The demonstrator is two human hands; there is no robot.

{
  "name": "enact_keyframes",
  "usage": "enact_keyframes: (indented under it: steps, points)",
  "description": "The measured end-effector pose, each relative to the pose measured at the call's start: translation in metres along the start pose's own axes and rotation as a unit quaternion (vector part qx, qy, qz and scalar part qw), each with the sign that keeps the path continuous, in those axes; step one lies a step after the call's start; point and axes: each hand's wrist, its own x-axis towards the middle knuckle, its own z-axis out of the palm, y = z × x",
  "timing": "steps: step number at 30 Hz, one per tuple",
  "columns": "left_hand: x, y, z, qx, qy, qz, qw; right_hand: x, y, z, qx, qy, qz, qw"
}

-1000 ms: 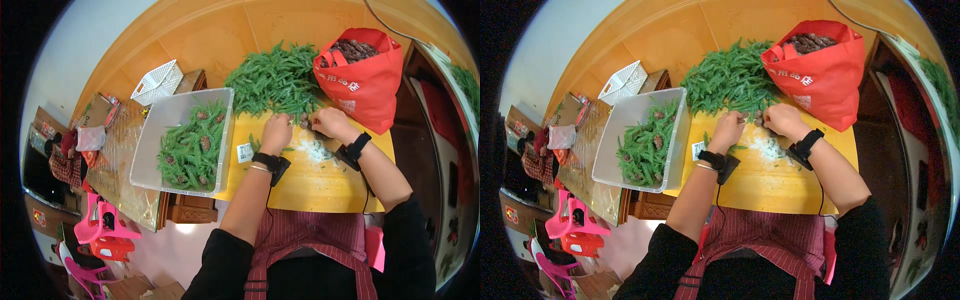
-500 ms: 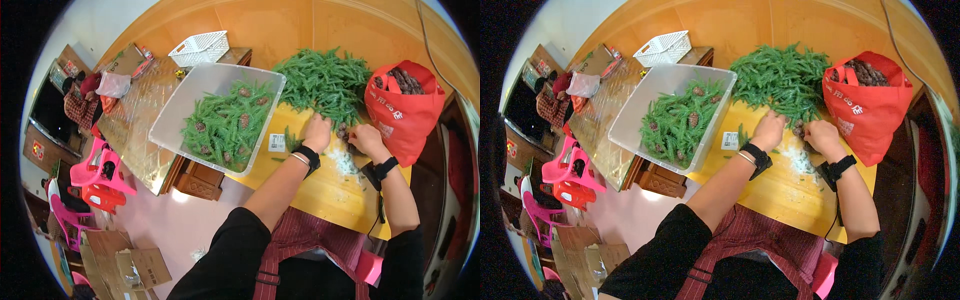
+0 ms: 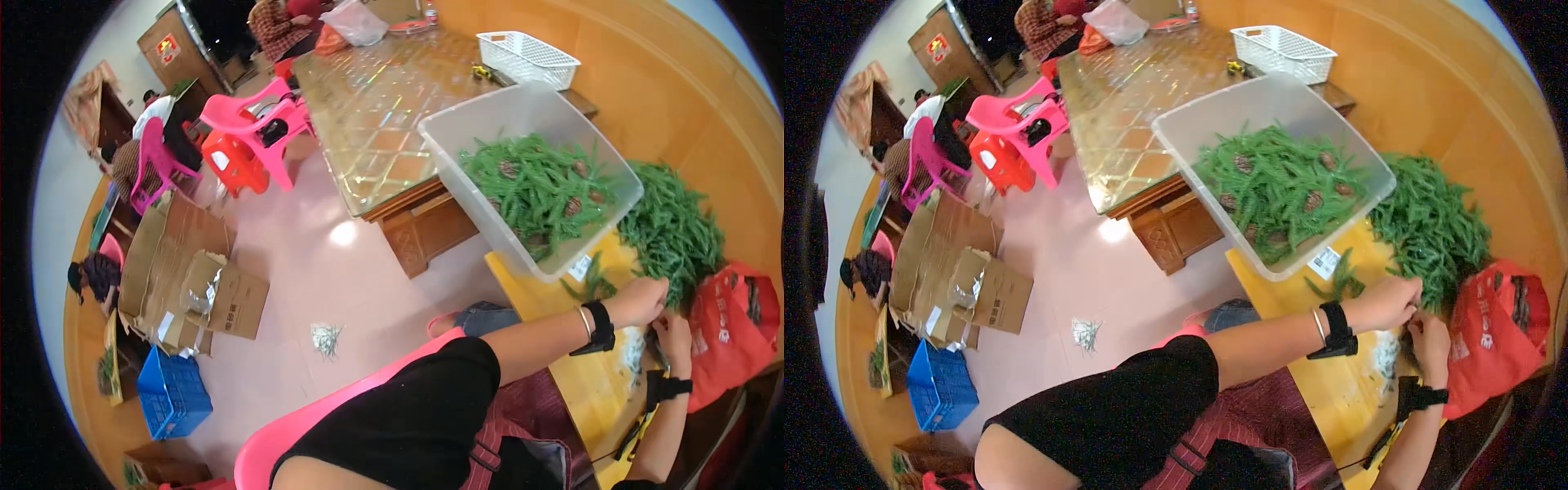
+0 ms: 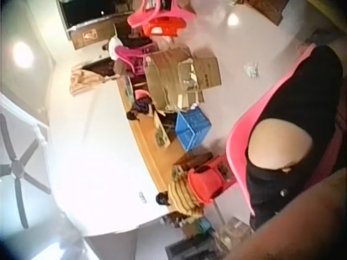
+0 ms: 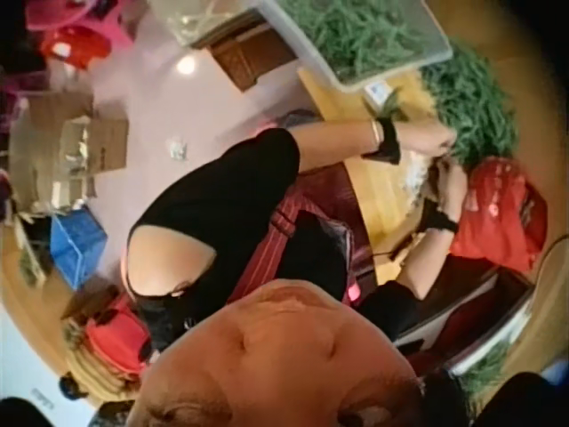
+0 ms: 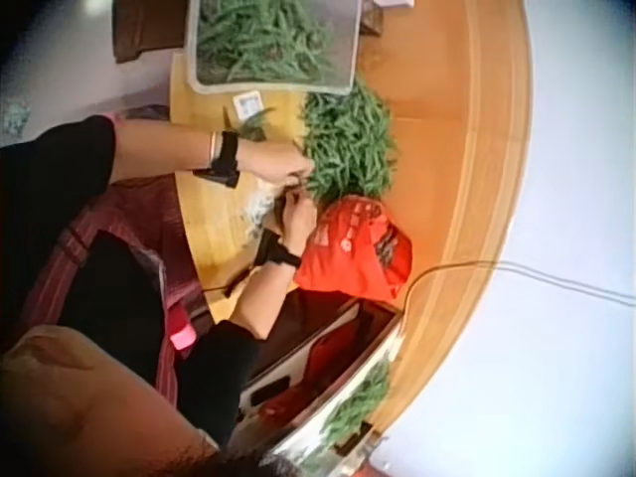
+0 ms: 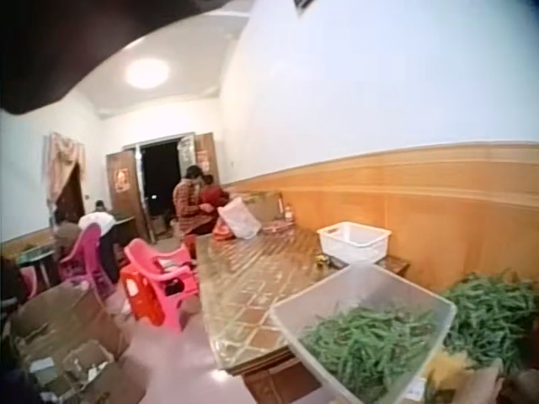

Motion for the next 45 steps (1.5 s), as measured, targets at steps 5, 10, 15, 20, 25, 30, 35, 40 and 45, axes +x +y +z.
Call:
enact_keyframes:
  steps: [5, 10, 15, 20, 25, 30, 35, 40, 45]
  points:
    - [-0.015, -0.003, -0.021, -0.078, 0.040, -0.003, 0.996, 0.008, -0.025, 0.001, 0.044, 0.024, -0.026, 0.998]
    - [-0.017, 0.020, -0.032, -0.234, 0.006, -0.058, 0.970, 0.018, -0.004, 0.014, 0.113, 0.089, -0.054, 0.988]
    - [-0.010, 0.025, -0.037, -0.338, -0.016, -0.073, 0.938, 0.020, -0.005, 0.018, 0.234, 0.056, -0.027, 0.970]
    - [-0.006, 0.031, -0.039, -0.407, -0.012, -0.077, 0.910, 0.019, 0.017, 0.021, 0.124, 0.028, -0.092, 0.988]
    - [-0.010, 0.024, -0.045, -0.406, -0.022, -0.068, 0.911, 0.020, 0.004, 0.021, 0.112, -0.036, -0.058, 0.991]
    - [0.008, 0.015, -0.023, -0.456, -0.050, -0.067, 0.886, 0.013, -0.003, 0.000, 0.061, 0.067, -0.068, 0.994]
    - [0.010, 0.020, -0.052, -0.446, -0.031, -0.086, 0.890, 0.021, -0.064, -0.043, 0.295, 0.211, -0.022, 0.931]
    - [0.036, 0.050, -0.040, -0.539, -0.079, -0.046, 0.837, -0.025, -0.061, -0.096, 0.482, 0.414, -0.028, 0.772]
    - [0.049, 0.068, -0.021, -0.588, -0.136, -0.019, 0.797, -0.063, -0.067, -0.104, 0.538, 0.506, -0.064, 0.671]
